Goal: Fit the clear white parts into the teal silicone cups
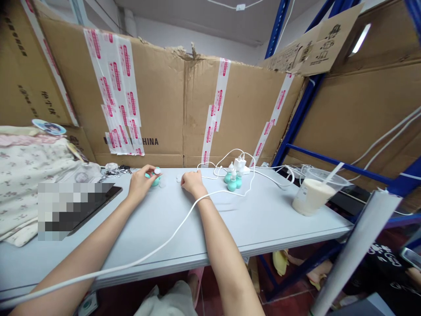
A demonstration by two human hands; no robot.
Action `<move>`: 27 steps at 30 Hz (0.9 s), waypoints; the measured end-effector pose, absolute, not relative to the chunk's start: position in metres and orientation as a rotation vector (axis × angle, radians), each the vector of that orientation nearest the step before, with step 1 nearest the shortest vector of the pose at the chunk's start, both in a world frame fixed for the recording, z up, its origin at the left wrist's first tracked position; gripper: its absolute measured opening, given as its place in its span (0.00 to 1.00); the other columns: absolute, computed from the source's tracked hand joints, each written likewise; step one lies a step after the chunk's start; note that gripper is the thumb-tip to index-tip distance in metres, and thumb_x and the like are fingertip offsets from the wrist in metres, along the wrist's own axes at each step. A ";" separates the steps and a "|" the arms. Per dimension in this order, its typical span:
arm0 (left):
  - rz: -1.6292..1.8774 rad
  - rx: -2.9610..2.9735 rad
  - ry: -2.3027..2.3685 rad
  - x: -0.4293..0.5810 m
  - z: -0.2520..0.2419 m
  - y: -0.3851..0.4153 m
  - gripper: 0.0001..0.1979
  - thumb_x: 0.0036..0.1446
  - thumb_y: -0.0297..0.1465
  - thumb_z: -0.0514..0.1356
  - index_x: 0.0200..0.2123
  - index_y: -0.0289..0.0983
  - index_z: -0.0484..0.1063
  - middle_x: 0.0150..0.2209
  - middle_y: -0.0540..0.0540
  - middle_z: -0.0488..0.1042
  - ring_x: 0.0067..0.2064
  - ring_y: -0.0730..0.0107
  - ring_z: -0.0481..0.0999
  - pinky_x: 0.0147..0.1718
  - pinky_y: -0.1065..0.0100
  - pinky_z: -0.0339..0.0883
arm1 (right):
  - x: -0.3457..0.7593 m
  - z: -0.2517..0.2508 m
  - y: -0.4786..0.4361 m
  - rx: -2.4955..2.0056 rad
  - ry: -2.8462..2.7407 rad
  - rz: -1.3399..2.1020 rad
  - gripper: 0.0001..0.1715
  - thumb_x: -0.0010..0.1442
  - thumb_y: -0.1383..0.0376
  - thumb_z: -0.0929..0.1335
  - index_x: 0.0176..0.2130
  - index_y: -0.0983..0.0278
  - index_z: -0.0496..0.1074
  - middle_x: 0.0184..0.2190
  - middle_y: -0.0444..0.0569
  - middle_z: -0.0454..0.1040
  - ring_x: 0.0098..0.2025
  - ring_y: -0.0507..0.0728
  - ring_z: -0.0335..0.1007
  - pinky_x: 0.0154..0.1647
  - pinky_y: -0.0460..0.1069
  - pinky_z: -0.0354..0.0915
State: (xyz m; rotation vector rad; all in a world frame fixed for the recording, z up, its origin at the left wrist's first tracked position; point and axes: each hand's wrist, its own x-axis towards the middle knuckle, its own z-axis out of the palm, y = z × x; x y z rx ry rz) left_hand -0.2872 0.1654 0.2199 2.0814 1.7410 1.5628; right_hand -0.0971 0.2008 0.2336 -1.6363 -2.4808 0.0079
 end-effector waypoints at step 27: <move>0.903 2.643 1.939 -0.283 0.217 0.158 0.22 0.54 0.36 0.58 0.51 0.36 0.65 0.46 0.40 0.63 0.48 0.59 0.61 0.42 0.63 0.61 | -0.097 0.248 0.196 -1.255 -2.499 0.305 0.11 0.50 0.62 0.70 0.36 0.61 0.76 0.38 0.48 0.74 0.41 0.55 0.67 0.41 0.47 0.58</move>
